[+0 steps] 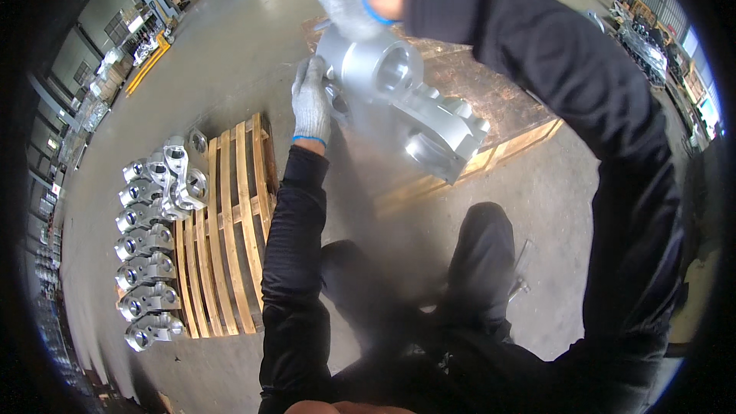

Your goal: The person kneels on the floor and uses a metal file to deburr a large aluminum casting. They repeatedly file edges and corners, rotate the part to access different surfaces, and continue the process throughout the clip.

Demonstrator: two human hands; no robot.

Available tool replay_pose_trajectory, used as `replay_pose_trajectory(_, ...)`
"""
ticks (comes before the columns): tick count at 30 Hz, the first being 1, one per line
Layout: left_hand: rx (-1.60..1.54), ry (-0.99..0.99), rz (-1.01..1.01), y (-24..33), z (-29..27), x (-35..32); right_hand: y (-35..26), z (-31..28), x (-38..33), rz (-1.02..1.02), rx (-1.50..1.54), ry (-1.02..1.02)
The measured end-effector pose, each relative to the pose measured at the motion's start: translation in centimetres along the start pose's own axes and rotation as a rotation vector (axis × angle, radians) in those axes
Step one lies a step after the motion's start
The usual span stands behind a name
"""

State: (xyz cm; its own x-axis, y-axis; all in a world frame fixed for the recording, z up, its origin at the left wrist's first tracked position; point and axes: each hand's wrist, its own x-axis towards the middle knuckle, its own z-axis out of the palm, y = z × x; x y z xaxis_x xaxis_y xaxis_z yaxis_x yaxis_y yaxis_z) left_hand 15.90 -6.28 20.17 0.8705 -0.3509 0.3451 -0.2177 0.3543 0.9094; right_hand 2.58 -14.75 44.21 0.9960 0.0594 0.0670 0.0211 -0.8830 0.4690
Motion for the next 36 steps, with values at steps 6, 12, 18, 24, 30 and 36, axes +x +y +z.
replay_pose_trajectory(6,-0.004,0.014,-0.041,-1.1,0.5,0.8,-0.2,-0.8,0.5,-0.046,0.104,-0.066)
replay_pose_trajectory(12,0.188,-0.023,0.157,-0.8,0.4,1.2,-0.1,-0.3,1.6,-0.024,0.202,0.055)
replay_pose_trajectory(18,0.181,-0.095,0.11,-0.7,-0.8,1.4,-0.9,0.4,0.7,-0.044,0.207,0.008)
replay_pose_trajectory(24,-0.206,-0.047,-0.267,1.8,-0.4,0.1,-1.4,1.4,0.6,-0.054,0.18,0.001)
replay_pose_trajectory(30,-0.143,-0.007,-0.188,4.1,0.8,-1.3,-2.0,1.2,0.6,-0.012,0.311,-0.01)
replay_pose_trajectory(36,-0.13,-0.068,-0.233,3.8,-0.6,0.1,3.6,2.8,-3.5,0.079,0.516,0.343)
